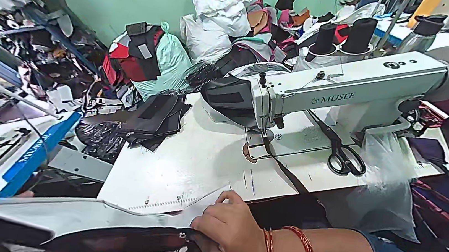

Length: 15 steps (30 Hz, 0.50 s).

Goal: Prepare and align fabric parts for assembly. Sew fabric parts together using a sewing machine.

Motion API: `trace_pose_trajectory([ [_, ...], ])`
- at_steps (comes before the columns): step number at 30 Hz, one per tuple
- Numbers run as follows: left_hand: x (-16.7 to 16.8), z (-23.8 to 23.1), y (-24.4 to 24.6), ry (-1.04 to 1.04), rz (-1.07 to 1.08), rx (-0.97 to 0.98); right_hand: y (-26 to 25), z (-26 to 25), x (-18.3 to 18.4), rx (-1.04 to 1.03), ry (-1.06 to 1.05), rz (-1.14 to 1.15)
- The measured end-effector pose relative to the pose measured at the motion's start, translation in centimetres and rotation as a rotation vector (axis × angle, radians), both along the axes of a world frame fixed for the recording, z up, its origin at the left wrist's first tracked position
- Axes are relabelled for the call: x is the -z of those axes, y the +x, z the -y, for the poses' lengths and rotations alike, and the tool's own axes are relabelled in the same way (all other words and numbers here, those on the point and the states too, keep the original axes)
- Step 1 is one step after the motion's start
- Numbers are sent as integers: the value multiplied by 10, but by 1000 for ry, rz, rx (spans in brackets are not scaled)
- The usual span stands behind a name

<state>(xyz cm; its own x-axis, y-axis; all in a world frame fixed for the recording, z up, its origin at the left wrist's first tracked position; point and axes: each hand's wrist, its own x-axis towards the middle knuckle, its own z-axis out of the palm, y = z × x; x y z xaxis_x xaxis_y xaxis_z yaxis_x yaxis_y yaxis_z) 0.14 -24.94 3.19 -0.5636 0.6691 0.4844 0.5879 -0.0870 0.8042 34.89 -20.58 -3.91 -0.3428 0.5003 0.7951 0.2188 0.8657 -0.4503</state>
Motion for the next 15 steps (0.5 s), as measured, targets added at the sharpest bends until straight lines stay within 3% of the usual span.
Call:
trace_pose_trajectory([
  [2, -16, -29, 20, -122, -298, -2, 6, 7, 7, -193, -419, 129],
  [3, -26, -60, 49, -31, -431, 23, 12, 5, 7, -328, -667, 205],
  [5, -35, -119, 112, 47, -617, 280, 21, -1, 14, -477, -986, 280],
  [7, -16, -169, 170, -56, -726, 529, 32, -3, 27, -505, -1105, 277],
  [10, 46, -225, 237, -420, -733, 807, 49, -3, 48, -466, -1261, 207],
  [12, 85, -246, 266, -584, -695, 903, 60, -5, 57, -434, -1423, 113],
  [15, 108, -259, 288, -776, -738, 905, 75, -7, 69, -389, -1537, 76],
])
